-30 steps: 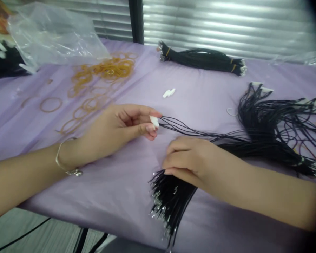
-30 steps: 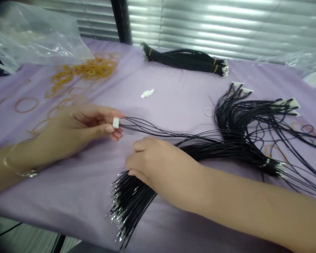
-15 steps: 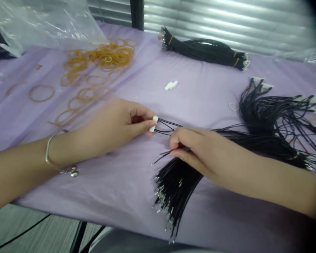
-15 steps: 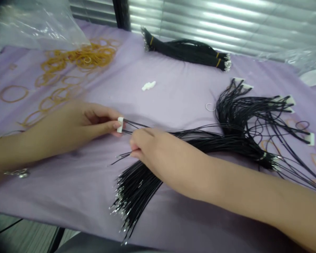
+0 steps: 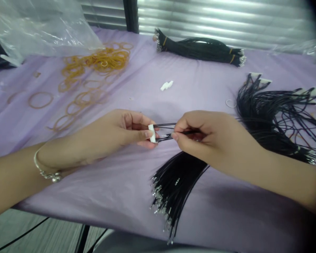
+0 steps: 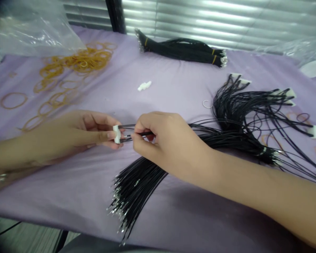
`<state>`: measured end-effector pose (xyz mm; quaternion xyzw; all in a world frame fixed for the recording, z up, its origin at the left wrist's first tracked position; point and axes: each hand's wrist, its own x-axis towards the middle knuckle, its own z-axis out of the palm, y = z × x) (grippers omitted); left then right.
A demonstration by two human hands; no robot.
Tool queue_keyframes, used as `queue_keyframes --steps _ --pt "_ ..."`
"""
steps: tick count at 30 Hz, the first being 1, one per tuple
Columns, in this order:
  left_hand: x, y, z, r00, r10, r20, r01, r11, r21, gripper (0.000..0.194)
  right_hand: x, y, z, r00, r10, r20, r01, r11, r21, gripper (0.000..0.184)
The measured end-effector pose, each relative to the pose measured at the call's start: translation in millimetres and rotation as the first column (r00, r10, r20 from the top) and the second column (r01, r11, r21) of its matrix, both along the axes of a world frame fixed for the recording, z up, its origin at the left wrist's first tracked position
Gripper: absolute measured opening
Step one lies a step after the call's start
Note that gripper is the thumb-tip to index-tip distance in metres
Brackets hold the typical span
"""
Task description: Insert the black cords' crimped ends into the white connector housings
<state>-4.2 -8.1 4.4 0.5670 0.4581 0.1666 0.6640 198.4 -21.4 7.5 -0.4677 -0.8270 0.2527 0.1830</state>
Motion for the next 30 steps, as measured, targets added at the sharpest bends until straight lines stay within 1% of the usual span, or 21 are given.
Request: queue_keyframes --steps 3,5,8,11,14,19,22,24,26,30 --pt "-1.1 1.7 -1.1 1.000 -0.008 -0.030 0.008 1.000 0.007 0.008 1.3 0.7 -0.1 1.000 -0.019 0.019 0.019 1.000 -0.021 0.012" --pt "-2.4 2.3 -1.9 0.999 -0.037 -0.039 0.038 0.999 0.028 0.008 1.4 0.1 0.9 0.999 -0.018 0.039 0.018 1.000 -0.010 0.013" --pt "-4.7 2.7 -3.7 0.997 -0.072 -0.039 0.072 0.997 0.014 0.008 0.5 -0.9 3.4 0.998 -0.007 0.066 0.006 1.000 0.022 0.014" --pt "-5.9 3.3 -4.7 0.995 -0.088 -0.044 0.089 0.996 0.008 0.008 -0.1 -0.9 5.5 0.996 -0.016 0.082 0.014 1.000 0.026 0.015" --pt "-4.9 3.8 -4.1 0.996 -0.077 -0.039 0.078 0.997 0.028 0.005 0.6 0.1 6.2 0.997 -0.010 0.074 0.009 1.000 0.017 0.015" --pt "-3.5 2.4 -5.0 1.000 -0.019 0.017 0.019 1.000 0.004 0.008 2.6 -1.0 4.8 0.998 -0.001 0.061 0.001 1.000 -0.006 0.014" --pt "-4.8 2.2 -7.1 0.999 -0.015 0.045 0.014 1.000 0.013 0.008 3.1 -2.6 3.9 0.998 -0.008 0.061 0.007 1.000 0.011 0.011" --pt "-5.3 2.7 -7.5 0.998 -0.032 0.051 0.031 0.999 0.014 0.009 2.6 -3.0 3.0 0.998 -0.009 0.061 0.007 1.000 0.021 0.011" --pt "-4.5 3.1 -6.8 0.999 -0.020 0.046 0.020 1.000 0.000 0.008 1.1 -2.9 0.9 0.999 -0.013 0.052 0.012 1.000 0.024 0.011" --pt "-1.2 2.7 -4.8 1.000 0.009 0.030 -0.009 1.000 -0.020 0.007 -2.6 -2.2 -4.7 0.999 0.029 0.038 -0.031 0.998 0.052 0.013"
